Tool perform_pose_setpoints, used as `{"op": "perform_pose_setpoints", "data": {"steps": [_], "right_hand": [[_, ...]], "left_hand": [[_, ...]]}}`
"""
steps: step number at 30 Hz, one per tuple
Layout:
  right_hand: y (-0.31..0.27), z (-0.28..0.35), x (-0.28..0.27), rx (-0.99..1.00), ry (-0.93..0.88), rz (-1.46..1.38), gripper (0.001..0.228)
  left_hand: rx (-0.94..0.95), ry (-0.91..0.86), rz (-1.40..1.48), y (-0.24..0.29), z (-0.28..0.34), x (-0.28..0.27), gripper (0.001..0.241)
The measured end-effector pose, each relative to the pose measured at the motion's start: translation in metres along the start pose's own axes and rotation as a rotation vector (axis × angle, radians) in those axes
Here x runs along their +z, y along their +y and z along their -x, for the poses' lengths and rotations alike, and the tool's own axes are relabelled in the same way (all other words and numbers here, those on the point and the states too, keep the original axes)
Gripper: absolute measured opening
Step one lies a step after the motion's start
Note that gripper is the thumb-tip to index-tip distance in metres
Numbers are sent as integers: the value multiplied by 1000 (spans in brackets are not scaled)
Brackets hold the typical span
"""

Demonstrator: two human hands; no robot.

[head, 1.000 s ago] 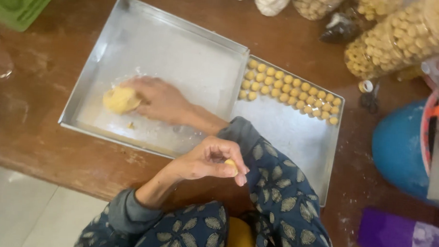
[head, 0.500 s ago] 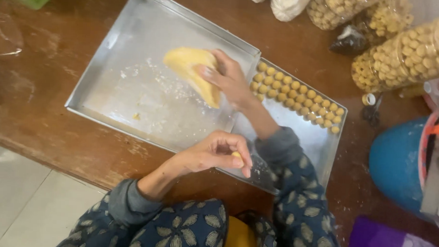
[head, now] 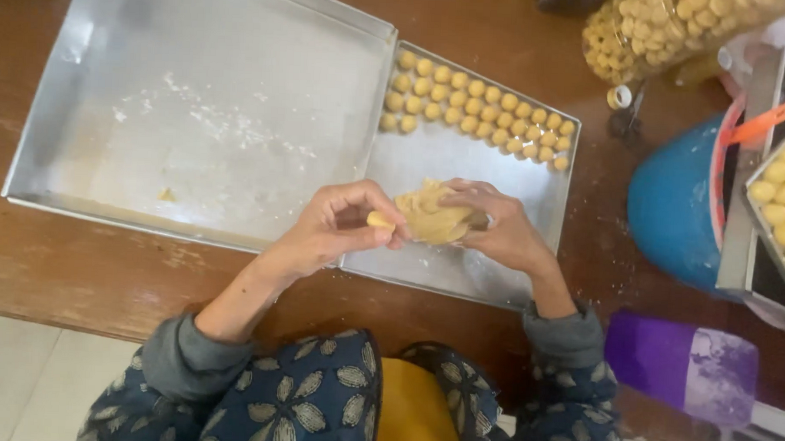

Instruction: Shaping dough into small balls and arranging them on a baking tray

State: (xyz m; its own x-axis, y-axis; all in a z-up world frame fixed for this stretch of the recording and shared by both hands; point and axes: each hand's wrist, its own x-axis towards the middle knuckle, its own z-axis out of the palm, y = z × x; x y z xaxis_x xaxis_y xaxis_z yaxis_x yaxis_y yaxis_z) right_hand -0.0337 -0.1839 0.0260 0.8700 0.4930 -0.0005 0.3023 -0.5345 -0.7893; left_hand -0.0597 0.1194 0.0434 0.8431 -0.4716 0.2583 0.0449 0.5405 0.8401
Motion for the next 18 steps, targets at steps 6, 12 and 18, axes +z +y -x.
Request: {"op": "perform_pose_setpoints", "data": {"steps": [6,12,18], "right_hand": [[-65,6,-17,209,-221,155,81],[-39,19,-7,18,-46,541,53],[-26,23,-1,-75,47,479,30]], "left_hand": [[-114,40,-119,-11,-23,21,15],[-114,53,-86,-51,-54,37,19],[-150,128,-24,-78,-67,41,21]]}}
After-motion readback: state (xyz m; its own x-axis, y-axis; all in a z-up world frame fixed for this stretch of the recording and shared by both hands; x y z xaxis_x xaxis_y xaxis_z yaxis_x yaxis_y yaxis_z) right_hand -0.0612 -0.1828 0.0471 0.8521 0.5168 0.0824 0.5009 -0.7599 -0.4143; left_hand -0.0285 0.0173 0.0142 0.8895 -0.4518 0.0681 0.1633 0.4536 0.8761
